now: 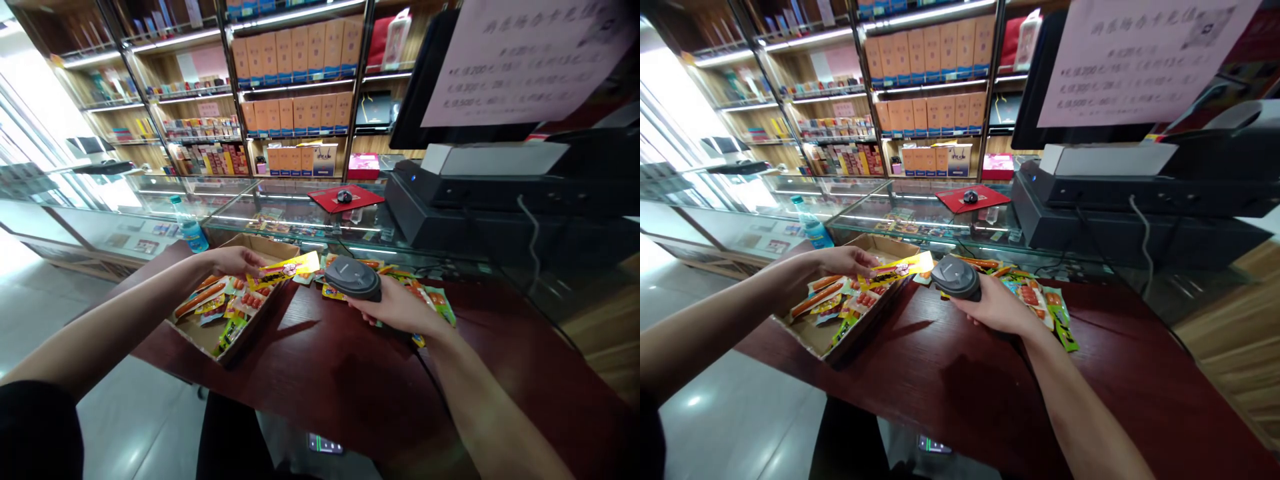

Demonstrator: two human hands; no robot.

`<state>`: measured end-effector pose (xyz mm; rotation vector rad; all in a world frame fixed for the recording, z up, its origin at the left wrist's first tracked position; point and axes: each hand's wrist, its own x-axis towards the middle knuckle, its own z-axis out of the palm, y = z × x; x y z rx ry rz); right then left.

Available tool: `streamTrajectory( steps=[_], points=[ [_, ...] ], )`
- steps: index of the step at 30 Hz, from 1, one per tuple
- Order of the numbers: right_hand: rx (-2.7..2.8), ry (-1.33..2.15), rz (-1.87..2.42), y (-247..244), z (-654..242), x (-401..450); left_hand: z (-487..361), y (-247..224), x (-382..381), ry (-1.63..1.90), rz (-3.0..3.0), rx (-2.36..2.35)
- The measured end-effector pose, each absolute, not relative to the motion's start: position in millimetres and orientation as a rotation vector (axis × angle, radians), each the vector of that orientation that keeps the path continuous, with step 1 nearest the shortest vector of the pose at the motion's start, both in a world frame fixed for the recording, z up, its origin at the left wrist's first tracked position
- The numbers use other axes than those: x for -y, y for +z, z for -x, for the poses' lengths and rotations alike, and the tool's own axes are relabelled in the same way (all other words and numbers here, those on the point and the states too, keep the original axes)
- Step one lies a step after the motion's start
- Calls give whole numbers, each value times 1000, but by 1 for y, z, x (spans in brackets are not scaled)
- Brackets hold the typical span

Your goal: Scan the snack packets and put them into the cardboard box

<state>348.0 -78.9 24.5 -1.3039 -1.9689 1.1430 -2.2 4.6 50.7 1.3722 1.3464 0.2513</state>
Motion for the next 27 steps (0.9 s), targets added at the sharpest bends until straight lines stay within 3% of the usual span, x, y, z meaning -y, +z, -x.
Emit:
streamTrajectory(
  steps=[7, 19, 27],
  points=[
    [1973, 1138, 1348, 23, -345, 79, 14, 50, -8, 235, -1422, -1377],
    [1969, 1156, 1334, 21, -345, 77, 84, 58, -14, 660, -1309, -1585],
    [1978, 1083, 1397, 25, -370, 69, 56, 55, -16, 596, -1333, -1561]
  ],
)
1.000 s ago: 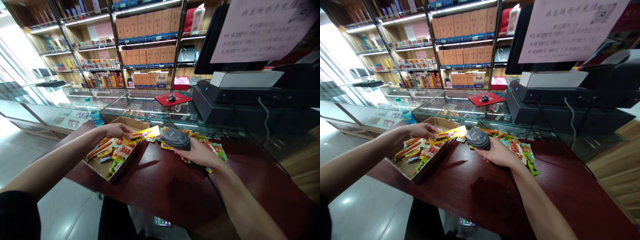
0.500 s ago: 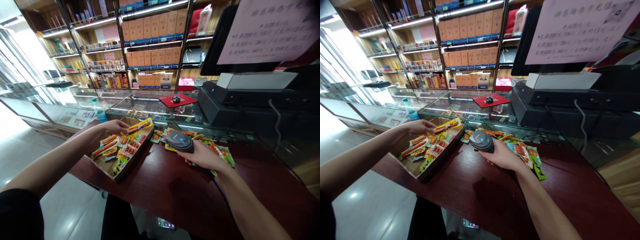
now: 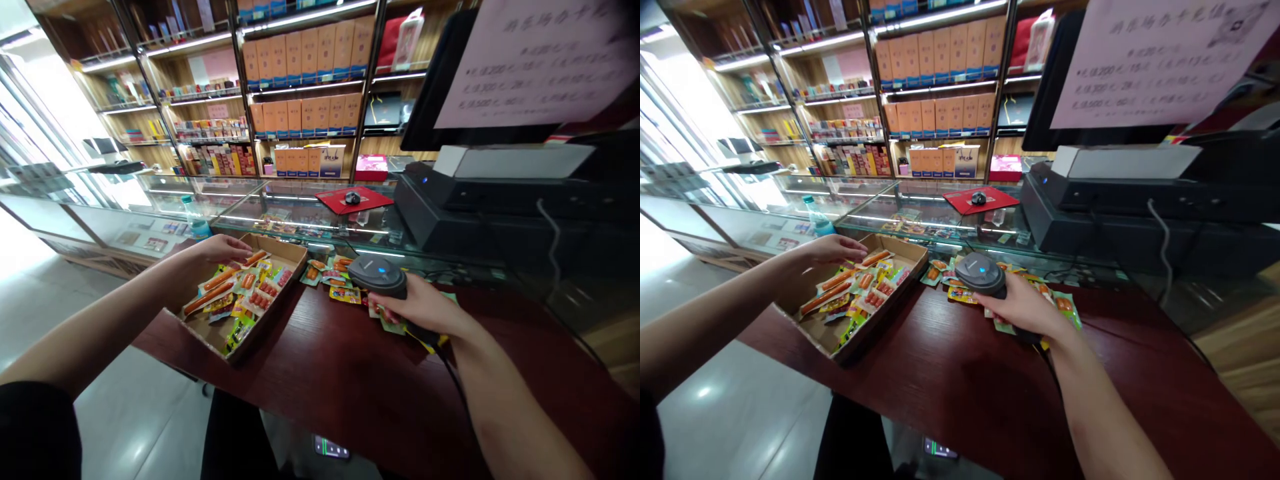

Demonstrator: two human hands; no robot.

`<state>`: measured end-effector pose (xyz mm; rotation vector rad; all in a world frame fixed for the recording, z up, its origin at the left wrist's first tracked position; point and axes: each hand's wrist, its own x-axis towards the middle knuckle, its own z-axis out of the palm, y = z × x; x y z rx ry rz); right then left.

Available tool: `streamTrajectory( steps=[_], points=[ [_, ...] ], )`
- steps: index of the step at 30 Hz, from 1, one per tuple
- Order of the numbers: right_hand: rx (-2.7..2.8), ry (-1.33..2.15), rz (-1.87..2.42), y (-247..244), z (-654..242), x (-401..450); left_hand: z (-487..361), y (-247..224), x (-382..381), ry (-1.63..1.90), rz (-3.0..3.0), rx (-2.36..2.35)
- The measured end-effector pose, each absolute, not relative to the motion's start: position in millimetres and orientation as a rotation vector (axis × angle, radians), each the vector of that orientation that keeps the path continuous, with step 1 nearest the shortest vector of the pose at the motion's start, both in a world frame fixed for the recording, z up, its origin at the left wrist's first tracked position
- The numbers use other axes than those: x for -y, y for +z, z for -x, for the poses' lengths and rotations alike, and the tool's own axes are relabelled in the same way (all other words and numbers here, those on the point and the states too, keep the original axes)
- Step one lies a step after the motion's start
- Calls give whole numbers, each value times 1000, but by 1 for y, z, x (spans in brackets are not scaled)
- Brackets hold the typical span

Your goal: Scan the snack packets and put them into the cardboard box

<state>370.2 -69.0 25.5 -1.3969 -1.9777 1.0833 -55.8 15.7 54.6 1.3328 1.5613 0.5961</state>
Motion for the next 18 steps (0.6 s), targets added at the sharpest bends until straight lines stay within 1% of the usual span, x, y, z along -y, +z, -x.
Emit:
streamTrajectory(
  steps=[5, 12, 15, 18],
  points=[
    [1933, 945, 1434, 36, -400, 68, 8, 47, -28, 525, -1466, -1485],
    [1900, 950, 1437, 50, -420, 75, -85, 19, -62, 410, -1699, -1270],
    [1898, 976, 1447, 51, -429, 75, -131, 6, -76, 364, -1947, -1304],
    [1873, 997, 1442, 50, -439, 75, -175, -6, -86, 346, -2312, -1294]
  ],
)
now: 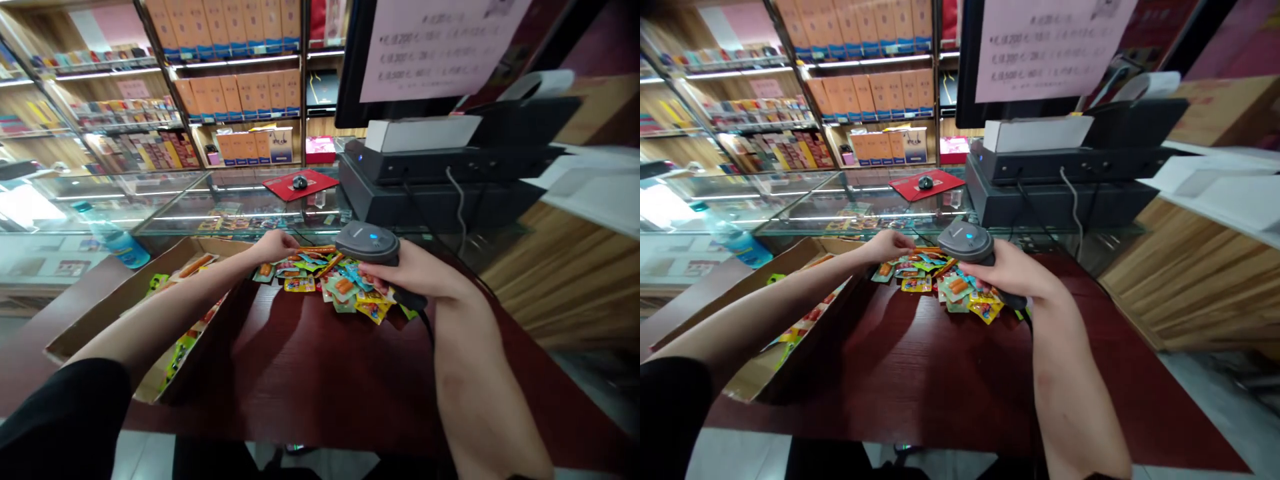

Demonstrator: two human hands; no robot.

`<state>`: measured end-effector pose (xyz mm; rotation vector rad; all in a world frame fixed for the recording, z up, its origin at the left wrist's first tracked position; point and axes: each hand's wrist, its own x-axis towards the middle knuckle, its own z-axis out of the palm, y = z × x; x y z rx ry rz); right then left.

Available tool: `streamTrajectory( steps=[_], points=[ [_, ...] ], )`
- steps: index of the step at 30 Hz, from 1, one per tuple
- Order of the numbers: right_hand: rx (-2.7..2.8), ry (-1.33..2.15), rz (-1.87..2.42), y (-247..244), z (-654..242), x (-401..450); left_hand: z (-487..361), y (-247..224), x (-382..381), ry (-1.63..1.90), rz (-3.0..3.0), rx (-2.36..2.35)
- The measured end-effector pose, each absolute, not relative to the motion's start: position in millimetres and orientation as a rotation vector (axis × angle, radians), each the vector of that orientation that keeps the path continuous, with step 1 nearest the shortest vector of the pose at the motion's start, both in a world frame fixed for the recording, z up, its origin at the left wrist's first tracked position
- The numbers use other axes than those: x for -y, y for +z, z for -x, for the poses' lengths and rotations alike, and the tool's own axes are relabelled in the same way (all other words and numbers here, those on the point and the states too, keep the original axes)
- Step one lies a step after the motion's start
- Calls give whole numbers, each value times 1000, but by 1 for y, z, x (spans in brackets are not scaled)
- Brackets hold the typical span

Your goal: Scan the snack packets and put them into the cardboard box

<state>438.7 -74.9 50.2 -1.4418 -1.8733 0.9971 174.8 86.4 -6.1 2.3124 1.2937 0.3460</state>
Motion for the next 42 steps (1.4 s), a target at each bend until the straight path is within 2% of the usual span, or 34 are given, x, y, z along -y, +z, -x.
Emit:
streamTrajectory(
  steps=[7, 15, 20, 25, 32, 36, 42],
  points=[
    [1832, 996, 1415, 48, -448, 74, -239, -40, -104, 122, -2793, -1275],
    [1868, 965, 1402, 45, -449, 72, -240, -52, -124, -199, -2710, -1255],
    [1883, 978, 1416, 47, -437, 72, -212, -50, -121, -176, -2571, -1319],
    [1922, 954, 1403, 42, -422, 68, -175, -28, -92, 72, -2326, -1436],
    [1974, 947, 1428, 29, -389, 67, -101, 35, -48, 245, -2136, -1481],
    [1939, 994, 1367, 23, -359, 76, -55, 55, -35, 225, -2069, -1564],
    [1966, 943, 1260, 13, -323, 91, -7, 54, -12, 162, -2080, -1646]
  ],
)
